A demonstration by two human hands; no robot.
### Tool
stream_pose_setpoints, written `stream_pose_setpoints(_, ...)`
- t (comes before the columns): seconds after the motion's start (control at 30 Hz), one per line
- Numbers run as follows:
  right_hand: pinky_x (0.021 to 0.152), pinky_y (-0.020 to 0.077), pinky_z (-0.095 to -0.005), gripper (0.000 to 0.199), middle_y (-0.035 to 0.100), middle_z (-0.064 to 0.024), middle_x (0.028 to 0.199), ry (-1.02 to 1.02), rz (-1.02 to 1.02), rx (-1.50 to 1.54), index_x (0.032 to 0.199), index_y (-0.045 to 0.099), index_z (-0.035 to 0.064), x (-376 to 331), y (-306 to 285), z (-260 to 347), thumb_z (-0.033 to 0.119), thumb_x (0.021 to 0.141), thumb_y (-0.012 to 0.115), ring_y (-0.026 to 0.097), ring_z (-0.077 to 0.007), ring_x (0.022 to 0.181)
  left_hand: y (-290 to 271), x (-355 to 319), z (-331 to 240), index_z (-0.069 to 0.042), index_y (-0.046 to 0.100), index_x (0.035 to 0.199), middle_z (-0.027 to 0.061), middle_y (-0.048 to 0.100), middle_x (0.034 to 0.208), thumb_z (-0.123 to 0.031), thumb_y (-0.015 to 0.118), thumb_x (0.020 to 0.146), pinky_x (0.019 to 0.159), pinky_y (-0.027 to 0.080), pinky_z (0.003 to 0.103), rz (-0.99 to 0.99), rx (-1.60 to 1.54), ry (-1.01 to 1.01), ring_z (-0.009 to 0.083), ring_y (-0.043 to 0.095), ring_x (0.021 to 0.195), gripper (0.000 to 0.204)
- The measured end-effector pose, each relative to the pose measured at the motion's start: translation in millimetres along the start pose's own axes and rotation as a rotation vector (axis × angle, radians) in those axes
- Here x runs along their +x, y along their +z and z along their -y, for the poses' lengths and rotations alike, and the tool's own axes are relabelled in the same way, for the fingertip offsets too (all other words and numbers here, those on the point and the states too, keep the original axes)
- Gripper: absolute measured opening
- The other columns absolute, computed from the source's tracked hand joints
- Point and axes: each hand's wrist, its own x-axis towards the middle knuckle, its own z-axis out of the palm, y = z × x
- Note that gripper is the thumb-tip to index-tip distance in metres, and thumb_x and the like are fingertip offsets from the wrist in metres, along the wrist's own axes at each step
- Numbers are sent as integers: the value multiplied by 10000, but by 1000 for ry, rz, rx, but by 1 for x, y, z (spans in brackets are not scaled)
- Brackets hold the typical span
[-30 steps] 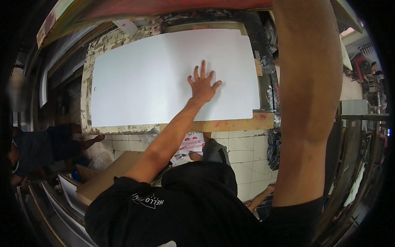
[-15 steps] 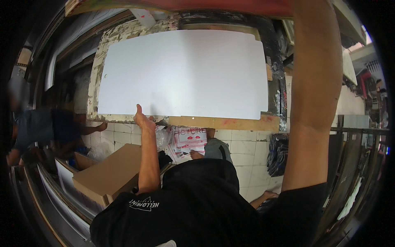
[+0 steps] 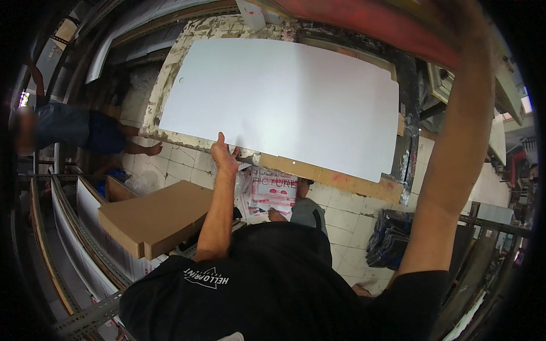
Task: The person performs manual screen printing on flat white boards. They place a board on a table, position a red screen frame over it, and use a squeegee to pull red ink across the mesh. After printing, they lift the frame and remove the printed board, repeating the process with new boards.
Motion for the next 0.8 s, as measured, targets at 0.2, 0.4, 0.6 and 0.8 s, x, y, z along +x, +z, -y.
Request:
stream_pose_setpoints(0.2, 959, 513, -334, 463, 704, -191, 1157, -161, 666, 22, 1305, 611, 27, -33, -21, 10, 285, 931, 699, 691, -258, 1044, 22, -65, -44, -19, 107, 1584, 151, 469, 1413, -277, 690, 960, 1031, 452, 407, 279, 81, 422, 269, 517, 1260, 892)
stream_pose_setpoints(0.4, 730, 574, -368, 359, 736, -140, 933, -203, 156, -200, 1148, 752, 176, -198, 57, -18, 284, 808, 791, 724, -314, 833, 49, -146, -94, 27, 226, 1551, 125, 585, 1287, 38, 806, 768, 936, 541, 370, 849, -326, 559, 225, 621, 1110, 974)
stream_pose_setpoints(0.6, 608, 516, -425, 361, 631, -114, 748, 65, 398, 61, 1198, 742, 232, -298, 131, -53, 228, 838, 727, 646, -321, 662, -45, -66, 10, 23, 622, 1236, 67, 654, 1184, 5, 876, 679, 979, 509, 335, 706, 169, 388, 212, 633, 1087, 613)
stream_pose_setpoints(0.8, 808, 475, -494, 686, 610, -107, 965, 42, 690, -247, 1405, 576, 196, -365, 194, -78, 165, 744, 755, 611, -317, 917, -80, -4, 68, -88, 623, 1337, 155, 457, 1414, -139, 929, 506, 1103, 361, 454, 537, 774, 881, 352, 420, 1326, 888)
